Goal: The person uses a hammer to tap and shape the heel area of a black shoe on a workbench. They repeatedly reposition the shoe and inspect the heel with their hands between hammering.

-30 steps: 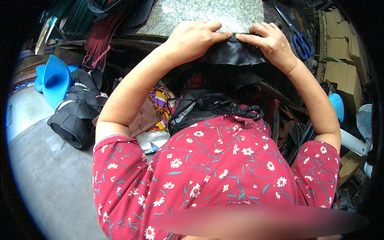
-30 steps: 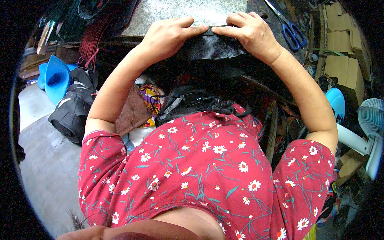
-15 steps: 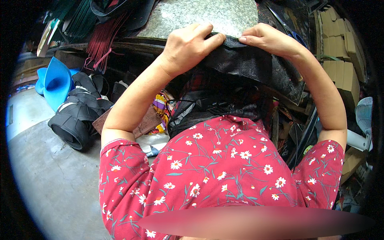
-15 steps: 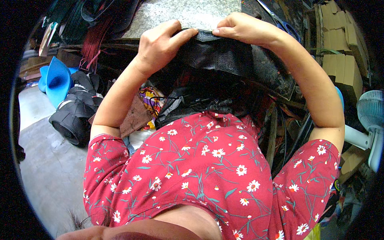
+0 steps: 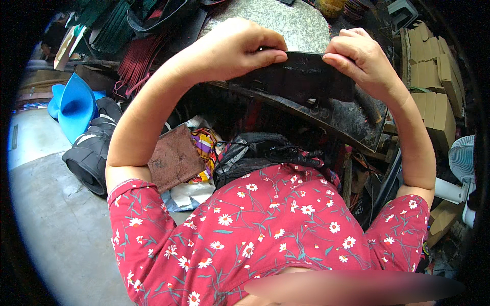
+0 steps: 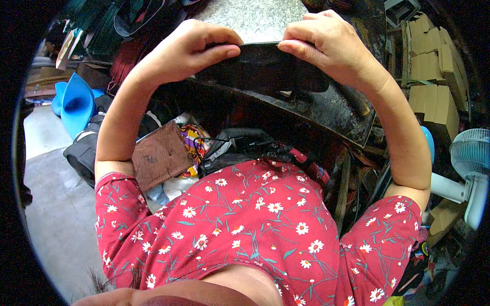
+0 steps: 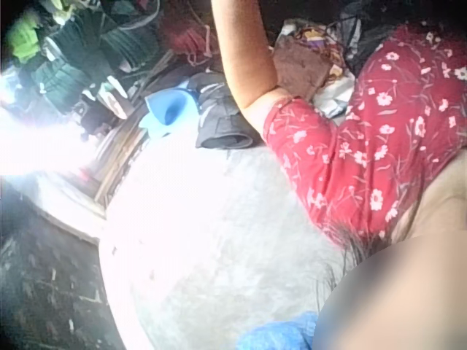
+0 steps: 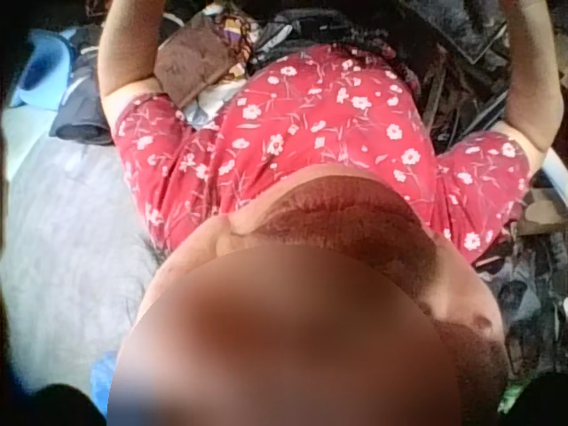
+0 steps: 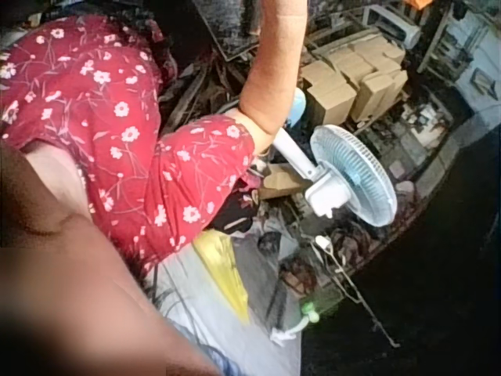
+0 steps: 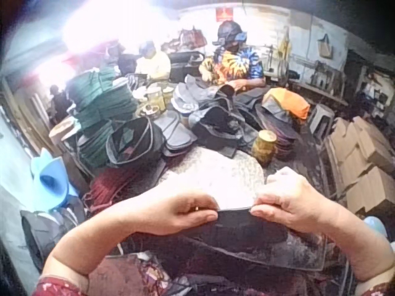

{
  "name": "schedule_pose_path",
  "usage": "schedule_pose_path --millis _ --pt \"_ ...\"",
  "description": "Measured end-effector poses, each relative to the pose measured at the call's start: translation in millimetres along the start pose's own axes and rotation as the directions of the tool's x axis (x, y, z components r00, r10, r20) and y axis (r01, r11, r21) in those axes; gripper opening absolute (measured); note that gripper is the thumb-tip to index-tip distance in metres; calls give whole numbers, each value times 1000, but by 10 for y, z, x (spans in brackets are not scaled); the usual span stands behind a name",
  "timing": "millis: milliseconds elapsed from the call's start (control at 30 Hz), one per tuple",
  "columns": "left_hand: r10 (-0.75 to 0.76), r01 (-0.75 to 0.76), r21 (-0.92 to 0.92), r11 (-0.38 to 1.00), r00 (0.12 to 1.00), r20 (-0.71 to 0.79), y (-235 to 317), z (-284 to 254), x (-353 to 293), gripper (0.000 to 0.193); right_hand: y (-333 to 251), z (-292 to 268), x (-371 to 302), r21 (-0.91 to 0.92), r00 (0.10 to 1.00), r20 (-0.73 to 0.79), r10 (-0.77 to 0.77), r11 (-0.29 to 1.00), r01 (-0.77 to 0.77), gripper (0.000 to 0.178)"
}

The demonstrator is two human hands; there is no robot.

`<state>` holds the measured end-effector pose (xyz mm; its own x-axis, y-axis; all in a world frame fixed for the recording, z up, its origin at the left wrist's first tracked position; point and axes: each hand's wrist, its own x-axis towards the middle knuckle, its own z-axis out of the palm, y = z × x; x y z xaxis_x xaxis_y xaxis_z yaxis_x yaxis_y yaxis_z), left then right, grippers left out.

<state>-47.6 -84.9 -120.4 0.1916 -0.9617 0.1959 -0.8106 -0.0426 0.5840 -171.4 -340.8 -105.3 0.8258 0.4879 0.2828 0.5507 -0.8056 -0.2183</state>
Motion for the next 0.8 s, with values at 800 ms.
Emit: schedule_pose_path --millis 800 --pt "-604 458 -436 775 741 -295 76 378 -98 34 -686 342 311 -14 982 -161 101 994 -104 34"
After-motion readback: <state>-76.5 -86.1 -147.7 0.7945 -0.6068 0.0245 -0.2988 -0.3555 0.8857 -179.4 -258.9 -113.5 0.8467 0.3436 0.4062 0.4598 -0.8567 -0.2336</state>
